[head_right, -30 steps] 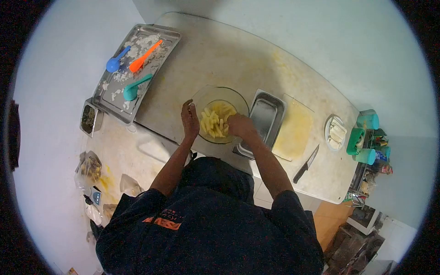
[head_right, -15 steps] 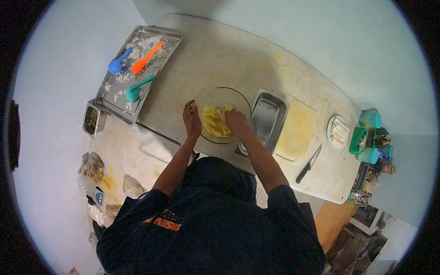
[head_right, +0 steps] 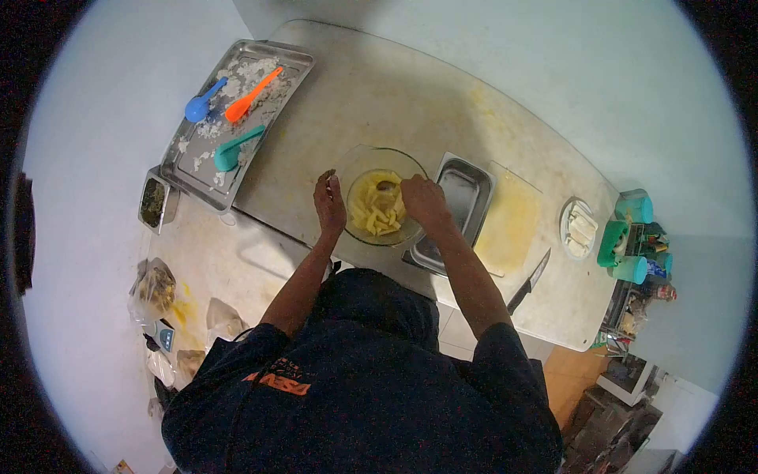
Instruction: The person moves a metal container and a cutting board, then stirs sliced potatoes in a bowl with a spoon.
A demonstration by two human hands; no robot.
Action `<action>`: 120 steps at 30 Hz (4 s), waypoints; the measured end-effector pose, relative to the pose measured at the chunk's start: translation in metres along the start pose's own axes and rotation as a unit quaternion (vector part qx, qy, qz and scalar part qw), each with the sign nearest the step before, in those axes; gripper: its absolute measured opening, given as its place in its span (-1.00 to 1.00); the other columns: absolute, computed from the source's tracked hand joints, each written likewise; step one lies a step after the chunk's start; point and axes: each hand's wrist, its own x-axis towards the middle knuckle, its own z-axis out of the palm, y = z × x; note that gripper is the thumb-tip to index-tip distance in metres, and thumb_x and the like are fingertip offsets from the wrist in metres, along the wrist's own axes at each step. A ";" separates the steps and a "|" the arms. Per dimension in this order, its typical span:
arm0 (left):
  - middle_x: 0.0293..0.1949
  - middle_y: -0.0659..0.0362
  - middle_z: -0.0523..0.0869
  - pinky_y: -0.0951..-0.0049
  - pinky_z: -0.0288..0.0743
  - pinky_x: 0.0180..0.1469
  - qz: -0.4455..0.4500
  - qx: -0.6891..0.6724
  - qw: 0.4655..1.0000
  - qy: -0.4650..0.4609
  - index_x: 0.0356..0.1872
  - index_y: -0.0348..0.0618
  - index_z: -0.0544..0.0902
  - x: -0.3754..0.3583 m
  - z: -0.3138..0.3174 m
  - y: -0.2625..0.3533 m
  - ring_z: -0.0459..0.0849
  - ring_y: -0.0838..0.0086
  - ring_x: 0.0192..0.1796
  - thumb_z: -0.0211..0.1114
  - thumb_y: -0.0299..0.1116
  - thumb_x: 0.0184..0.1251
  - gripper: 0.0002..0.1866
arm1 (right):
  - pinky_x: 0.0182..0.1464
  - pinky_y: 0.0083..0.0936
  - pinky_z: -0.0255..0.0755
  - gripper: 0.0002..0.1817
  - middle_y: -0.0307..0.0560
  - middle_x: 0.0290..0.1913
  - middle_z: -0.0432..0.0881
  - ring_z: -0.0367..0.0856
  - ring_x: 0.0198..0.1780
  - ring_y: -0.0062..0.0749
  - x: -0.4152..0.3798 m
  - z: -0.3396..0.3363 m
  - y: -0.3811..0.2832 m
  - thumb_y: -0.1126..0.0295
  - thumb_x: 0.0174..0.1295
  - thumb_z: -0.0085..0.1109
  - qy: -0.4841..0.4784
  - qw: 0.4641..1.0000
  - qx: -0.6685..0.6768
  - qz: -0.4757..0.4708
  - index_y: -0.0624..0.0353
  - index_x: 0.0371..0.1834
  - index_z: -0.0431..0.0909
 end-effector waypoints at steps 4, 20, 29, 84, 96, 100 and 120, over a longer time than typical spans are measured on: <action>-0.13 0.02 0.63 0.21 0.39 0.05 -0.001 0.008 1.000 0.005 0.17 -0.21 0.58 0.000 0.001 -0.001 0.50 0.23 -0.06 0.05 -0.20 0.61 -0.65 | -0.12 -0.20 0.68 -0.80 0.15 -0.11 0.69 0.77 -0.09 -0.05 0.013 0.025 -0.004 0.44 0.24 0.15 -0.007 0.996 -0.069 0.061 0.28 -0.17 0.70; -0.15 0.02 0.63 0.21 0.40 0.03 -0.020 0.005 1.000 0.000 0.18 -0.23 0.58 -0.001 0.000 0.000 0.49 0.23 -0.08 0.06 -0.19 0.61 -0.64 | 0.00 -0.13 0.60 -0.74 0.17 -0.12 0.74 0.75 -0.06 0.04 -0.005 0.040 -0.018 0.35 0.20 0.11 -0.193 0.980 0.027 0.034 0.16 -0.16 0.74; -0.15 0.03 0.62 0.21 0.40 0.04 0.003 0.012 1.000 0.014 0.18 -0.22 0.59 -0.001 0.002 -0.002 0.49 0.23 -0.05 0.07 -0.18 0.61 -0.64 | 0.02 -0.10 0.57 -0.69 0.20 -0.23 0.74 0.71 -0.12 0.10 0.015 0.045 0.019 0.29 0.25 0.05 -0.166 0.963 0.210 -0.020 0.18 -0.14 0.75; -0.14 0.04 0.70 0.34 0.49 -0.16 0.045 0.042 0.997 0.035 0.14 -0.27 0.63 0.001 0.003 -0.011 0.55 0.37 -0.27 0.06 -0.11 0.61 -0.58 | -0.08 -0.03 0.61 -0.82 0.18 -0.10 0.66 0.73 -0.09 0.07 0.034 0.039 0.002 0.44 0.28 0.06 0.013 0.998 -0.032 0.049 0.11 -0.11 0.61; -0.19 0.04 0.62 0.21 0.38 0.07 0.003 0.005 1.000 0.010 0.14 -0.24 0.62 0.001 0.001 -0.003 0.50 0.24 -0.06 0.08 -0.19 0.60 -0.64 | 0.12 -0.16 0.57 -0.51 0.18 -0.01 0.71 0.70 0.05 0.02 0.025 0.060 -0.014 0.52 0.19 0.03 -0.194 0.978 0.076 0.003 -0.19 0.15 0.70; -0.21 0.05 0.62 0.22 0.39 0.05 -0.003 0.017 1.000 0.022 0.14 -0.23 0.62 -0.001 0.000 0.001 0.49 0.24 -0.07 0.08 -0.19 0.60 -0.65 | 0.13 -0.17 0.57 -0.49 0.11 0.02 0.72 0.70 0.05 0.01 0.016 0.048 -0.005 0.56 0.15 0.05 -0.237 0.966 0.098 -0.019 -0.21 0.13 0.71; -0.20 0.09 0.61 0.30 0.41 -0.04 0.020 0.033 0.999 0.027 0.14 -0.20 0.63 0.000 0.001 -0.001 0.47 0.30 -0.13 0.10 -0.17 0.59 -0.64 | -0.09 -0.19 0.65 -0.83 0.15 -0.14 0.69 0.75 -0.09 0.00 0.012 0.052 -0.006 0.45 0.21 0.14 -0.045 0.998 -0.035 0.019 0.22 -0.19 0.67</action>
